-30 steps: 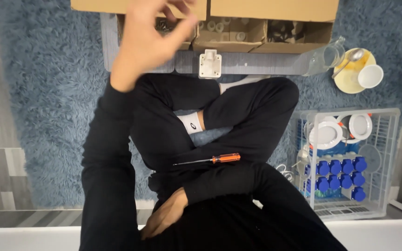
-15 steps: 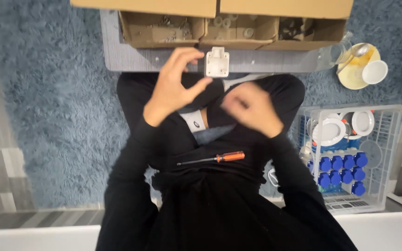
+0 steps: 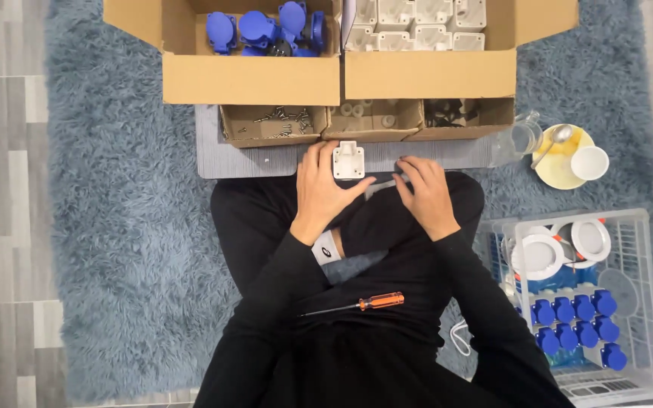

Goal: Assembling small electrical components using a screwdriver while sitting on the floor

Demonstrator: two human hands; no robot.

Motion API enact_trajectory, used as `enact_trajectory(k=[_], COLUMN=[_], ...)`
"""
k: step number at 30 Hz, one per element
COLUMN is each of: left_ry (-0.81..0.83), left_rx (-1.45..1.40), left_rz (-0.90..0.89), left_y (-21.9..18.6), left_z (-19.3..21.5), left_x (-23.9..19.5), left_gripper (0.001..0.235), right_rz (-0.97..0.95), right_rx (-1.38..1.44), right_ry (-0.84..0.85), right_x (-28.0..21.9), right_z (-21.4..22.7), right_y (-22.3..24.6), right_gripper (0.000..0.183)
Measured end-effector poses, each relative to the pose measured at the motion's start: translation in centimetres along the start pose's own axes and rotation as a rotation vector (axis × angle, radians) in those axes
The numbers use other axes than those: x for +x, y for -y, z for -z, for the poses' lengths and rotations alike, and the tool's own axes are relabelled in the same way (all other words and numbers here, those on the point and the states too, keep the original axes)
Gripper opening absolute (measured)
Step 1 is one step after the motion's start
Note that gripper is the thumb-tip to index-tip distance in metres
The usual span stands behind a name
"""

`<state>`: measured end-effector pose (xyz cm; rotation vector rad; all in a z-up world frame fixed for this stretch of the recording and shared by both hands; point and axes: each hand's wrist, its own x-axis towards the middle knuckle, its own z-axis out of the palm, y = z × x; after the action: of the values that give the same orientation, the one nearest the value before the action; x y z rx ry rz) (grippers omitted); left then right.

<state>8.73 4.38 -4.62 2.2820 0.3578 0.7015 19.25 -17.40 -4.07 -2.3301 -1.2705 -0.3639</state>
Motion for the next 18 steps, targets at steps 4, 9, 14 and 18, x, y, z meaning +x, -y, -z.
enact_trajectory(k=[4, 9, 14, 18], left_ry=[0.026, 0.106, 0.222, 0.207], left_rx=[0.005, -0.21, -0.539, -0.517], left_rz=[0.029, 0.084, 0.2, 0.118], left_y=[0.3, -0.2, -0.3, -0.5], left_z=[-0.5, 0.4, 1.0, 1.1], left_x=[-0.3, -0.1, 0.3, 1.2], left_gripper=[0.084, 0.08, 0.073, 0.08], right_rz=[0.014, 0.039, -0.158, -0.246], right_rx=[0.006, 0.062, 0.407, 0.49], right_ry=[-0.014, 0.002, -0.062, -0.073], right_x=[0.3, -0.3, 0.1, 0.8], right_z=[0.2, -0.1, 0.5, 1.2], right_y=[0.0, -0.8, -0.3, 0.0], right_gripper=[0.025, 0.017, 0.014, 0.01])
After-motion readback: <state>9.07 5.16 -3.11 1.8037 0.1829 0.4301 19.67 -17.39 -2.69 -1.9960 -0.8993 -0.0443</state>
